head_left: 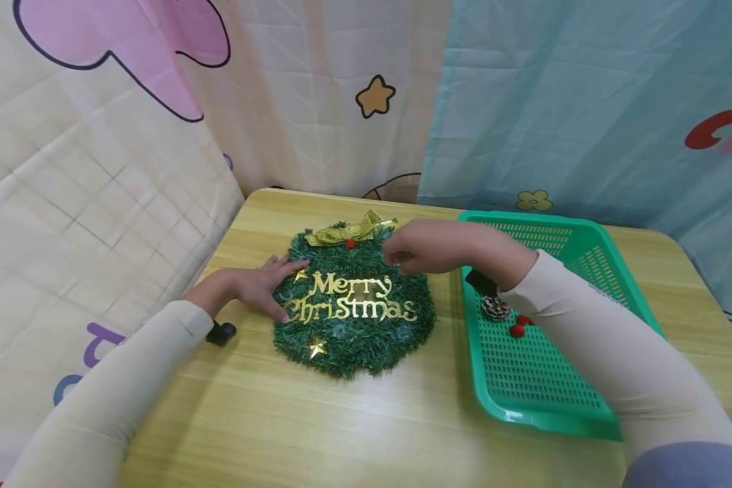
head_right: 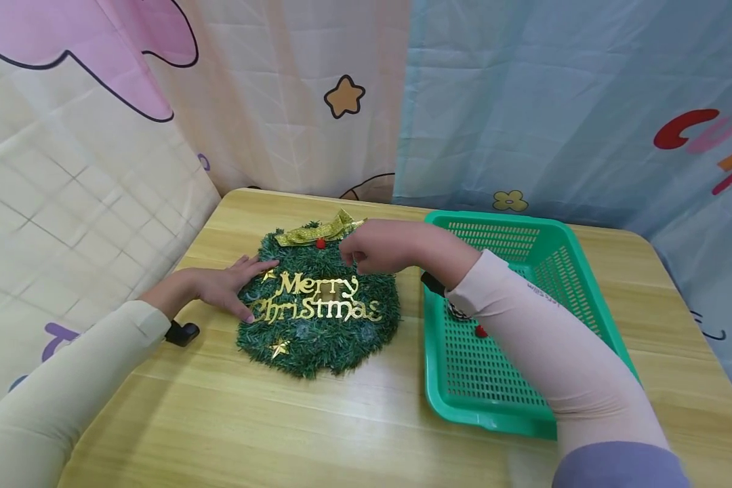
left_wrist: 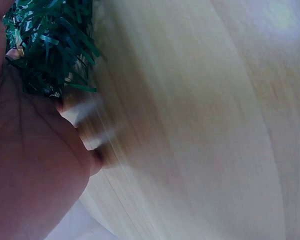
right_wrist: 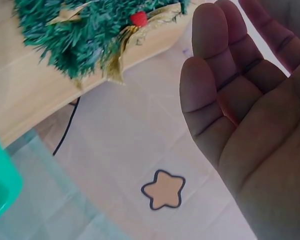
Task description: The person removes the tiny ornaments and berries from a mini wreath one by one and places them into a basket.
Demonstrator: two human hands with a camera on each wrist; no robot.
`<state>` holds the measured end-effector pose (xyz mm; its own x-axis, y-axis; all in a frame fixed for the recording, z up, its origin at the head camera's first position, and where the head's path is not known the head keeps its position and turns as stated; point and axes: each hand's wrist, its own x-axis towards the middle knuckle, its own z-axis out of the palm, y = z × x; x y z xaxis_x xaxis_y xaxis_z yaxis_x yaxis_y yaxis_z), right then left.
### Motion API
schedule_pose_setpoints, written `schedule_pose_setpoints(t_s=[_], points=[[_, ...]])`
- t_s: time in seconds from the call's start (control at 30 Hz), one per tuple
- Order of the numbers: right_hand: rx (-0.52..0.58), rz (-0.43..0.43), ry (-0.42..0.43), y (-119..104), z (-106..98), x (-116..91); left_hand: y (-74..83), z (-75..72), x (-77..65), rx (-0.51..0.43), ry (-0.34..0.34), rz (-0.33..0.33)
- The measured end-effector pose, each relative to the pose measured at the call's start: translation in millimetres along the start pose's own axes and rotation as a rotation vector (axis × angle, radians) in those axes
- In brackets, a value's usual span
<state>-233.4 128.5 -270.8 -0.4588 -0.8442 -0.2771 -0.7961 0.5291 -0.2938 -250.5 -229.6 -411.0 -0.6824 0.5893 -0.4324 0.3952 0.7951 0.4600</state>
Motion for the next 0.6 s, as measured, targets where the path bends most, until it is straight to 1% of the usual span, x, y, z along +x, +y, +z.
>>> schedule_pose_setpoints(t_s=[0.13,0.23,0.43,0.6], points=[[-0.013,-0.009,-0.009,3.8,-0.2,18.4,1.7,-0.6,1.7,0.003,-0.003,0.004],[-0.007,0.005,-0.005,8.6,-1.7,29.9,2.9,-0.4,4.4,0.002,-0.001,0.009],[0.048,0.044,-0.002,18.6,-1.6,44.8,5.1,-0.9,9.0,0.012,-0.011,0.013],[0.080,0.061,0.023,23.5,1.6,60.4,5.8,-2.1,8.2,0.021,-0.007,0.018]])
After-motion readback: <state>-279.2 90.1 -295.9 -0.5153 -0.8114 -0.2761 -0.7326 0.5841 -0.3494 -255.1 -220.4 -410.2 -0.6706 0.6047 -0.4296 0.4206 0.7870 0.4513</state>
